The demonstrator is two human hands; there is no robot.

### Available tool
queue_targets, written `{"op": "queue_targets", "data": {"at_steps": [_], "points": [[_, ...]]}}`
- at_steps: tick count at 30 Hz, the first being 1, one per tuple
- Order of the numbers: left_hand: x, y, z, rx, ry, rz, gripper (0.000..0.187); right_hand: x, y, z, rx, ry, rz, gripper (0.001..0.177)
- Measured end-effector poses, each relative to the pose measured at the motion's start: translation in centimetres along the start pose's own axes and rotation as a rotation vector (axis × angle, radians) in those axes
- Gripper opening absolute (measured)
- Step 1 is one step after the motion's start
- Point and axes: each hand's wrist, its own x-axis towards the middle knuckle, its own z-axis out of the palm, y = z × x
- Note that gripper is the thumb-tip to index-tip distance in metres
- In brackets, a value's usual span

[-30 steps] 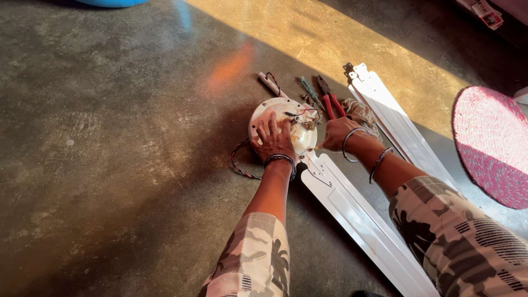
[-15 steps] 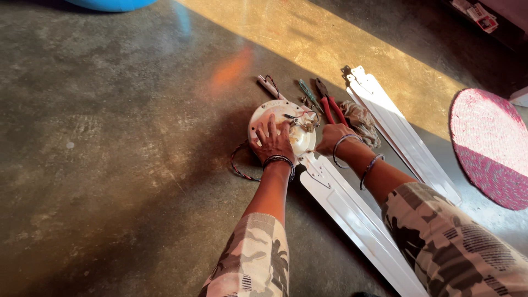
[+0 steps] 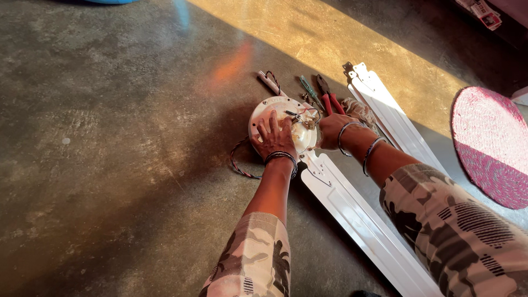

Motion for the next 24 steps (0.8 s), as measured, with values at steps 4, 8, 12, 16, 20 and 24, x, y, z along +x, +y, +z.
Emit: {"op": "queue_targets", "data": {"at_steps": [4,8,12,16,20,24], "points": [[0.2,-0.1,0.5,0.000,-0.039,-0.003,0.077,-0.1,-0.4,-1.4,-0.064,-0.031,-0.046,0.043],[0.2,-0.1,0.8,0.004,-0.025,-0.003,0.075,-0.1,-0.3,-1.8,-0.095,-0.057,-0.087,0.042],[0.4,0.0,0.7,0.017,-0.067,0.001,0.077,0.1,0.0,-1.7,-0.114,-0.017,-0.171,0.036],[0.3,0.1,0.6,0.032,-0.046,0.008,0.076,0.1,0.1,-1.7,-0.145,-0.022,-0.193,0.032],[0.4,0.1,0.2,0.047,-0.117,-0.001,0.082,0.0,-0.2,-2.2,-0.120,-0.054,-0.135,0.031],[0.2,0.2,-0.2,0.031,-0.048,0.009,0.076,-0.3,-0.5,-2.7,-0.176,-0.056,-0.208,0.030]]}}
